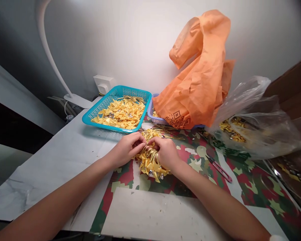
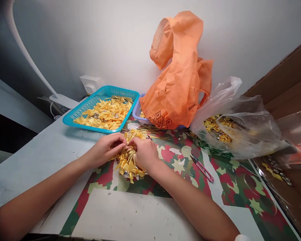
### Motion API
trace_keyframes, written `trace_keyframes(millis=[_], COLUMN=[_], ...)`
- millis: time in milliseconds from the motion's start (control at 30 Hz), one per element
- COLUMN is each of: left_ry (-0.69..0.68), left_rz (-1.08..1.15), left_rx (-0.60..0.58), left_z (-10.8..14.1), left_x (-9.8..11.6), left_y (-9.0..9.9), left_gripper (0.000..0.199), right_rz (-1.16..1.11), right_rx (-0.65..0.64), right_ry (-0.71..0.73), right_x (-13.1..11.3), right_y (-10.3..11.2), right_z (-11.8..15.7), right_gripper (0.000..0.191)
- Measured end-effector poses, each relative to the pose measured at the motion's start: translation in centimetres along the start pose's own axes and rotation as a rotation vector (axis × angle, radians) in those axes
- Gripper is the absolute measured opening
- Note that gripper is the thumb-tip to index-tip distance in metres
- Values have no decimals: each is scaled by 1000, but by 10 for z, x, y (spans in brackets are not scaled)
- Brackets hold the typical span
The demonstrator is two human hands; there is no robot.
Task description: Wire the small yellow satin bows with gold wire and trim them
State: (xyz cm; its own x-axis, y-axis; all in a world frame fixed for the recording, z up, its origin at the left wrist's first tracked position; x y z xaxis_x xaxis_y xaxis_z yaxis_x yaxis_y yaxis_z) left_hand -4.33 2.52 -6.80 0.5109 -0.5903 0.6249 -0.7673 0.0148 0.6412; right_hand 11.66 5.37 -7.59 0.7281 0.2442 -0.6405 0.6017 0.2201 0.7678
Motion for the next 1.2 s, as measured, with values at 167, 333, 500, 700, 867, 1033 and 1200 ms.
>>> trace_keyframes(millis=[167,333,500,700,867,1033,1200], left_ry=[56,60,-44,-245,-217,-75,-61], left_rz=[114,171,70,-54,-61,10,43], left_rx=[4,5,-13,-32,-53,-71,-74], left_z=[0,1,0,1,3,2,1], left_x=[-4,-7,-5,-7,-7,-6,-8], left_y=[3,7,8,8,5,3,3], left_gripper=[18,19,13,15,15,14,17], right_rz=[-75,-140,-198,-250,-264,-254,-245], right_rx=[-6,-2,-7,6,-19,-36,-45], right_ry=[38,88,121,140,126,98,96], right_x=[1,4,9,10,11,14,15], right_y=[-3,-3,-2,-2,-2,-2,-1], right_z=[-1,0,1,2,1,0,-1], right_gripper=[11,11,10,10,14,14,13])
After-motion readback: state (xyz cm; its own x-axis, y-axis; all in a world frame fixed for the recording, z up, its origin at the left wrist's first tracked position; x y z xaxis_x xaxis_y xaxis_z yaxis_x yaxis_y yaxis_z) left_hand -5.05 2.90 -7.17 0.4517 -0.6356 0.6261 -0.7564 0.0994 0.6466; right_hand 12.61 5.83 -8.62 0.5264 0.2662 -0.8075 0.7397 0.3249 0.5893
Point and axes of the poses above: each hand's wrist, its own z-axis away from the middle knuckle, its own y-axis out of the back of the hand, x = y × z, the point moved 3 cm from there along -z, towards the middle knuckle, and after that the axes turned 15 degrees about -y, right-handed, at the moved point
